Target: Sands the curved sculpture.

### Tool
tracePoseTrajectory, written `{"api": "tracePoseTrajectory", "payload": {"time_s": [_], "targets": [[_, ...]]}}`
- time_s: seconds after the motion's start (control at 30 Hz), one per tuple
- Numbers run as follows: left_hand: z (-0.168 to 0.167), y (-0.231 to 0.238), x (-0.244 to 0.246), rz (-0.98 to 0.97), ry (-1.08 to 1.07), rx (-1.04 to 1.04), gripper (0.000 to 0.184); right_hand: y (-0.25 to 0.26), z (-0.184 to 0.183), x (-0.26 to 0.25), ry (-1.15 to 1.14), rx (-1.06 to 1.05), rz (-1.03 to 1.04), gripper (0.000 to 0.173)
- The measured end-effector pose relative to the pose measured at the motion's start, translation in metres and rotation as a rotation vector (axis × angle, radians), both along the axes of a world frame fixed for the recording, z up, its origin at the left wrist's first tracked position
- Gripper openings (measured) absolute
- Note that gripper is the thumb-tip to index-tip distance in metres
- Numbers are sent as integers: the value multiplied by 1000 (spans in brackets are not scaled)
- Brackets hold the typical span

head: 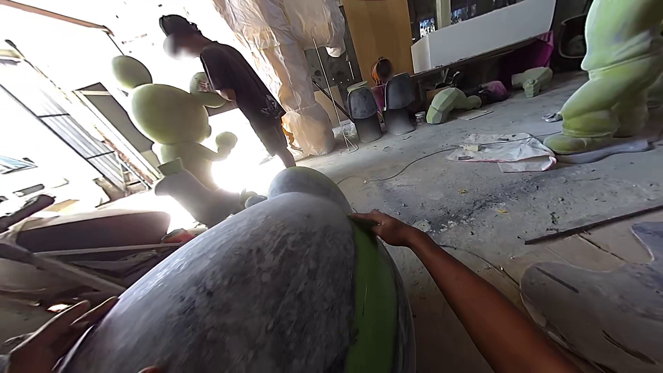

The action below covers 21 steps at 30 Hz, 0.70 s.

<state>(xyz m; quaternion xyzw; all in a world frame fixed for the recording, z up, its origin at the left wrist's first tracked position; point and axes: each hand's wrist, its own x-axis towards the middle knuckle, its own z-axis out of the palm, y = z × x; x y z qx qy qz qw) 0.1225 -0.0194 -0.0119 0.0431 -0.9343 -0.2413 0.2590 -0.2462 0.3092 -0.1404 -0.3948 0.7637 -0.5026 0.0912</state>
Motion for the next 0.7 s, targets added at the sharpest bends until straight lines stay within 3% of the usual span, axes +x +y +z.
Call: {"api": "tracePoseTrajectory", "payload": {"time_s": [0.43,0.57,0.7], "targets": [[8,31,-73,489,-39,-64,136,3,27,11,9,9,11,65],[3,31,-88,290,57,-301,149,9,34,25,14,7,-32,65],[5,34,-96,229,20,-369,146,15,35,42,42,-6,-78,64]]}}
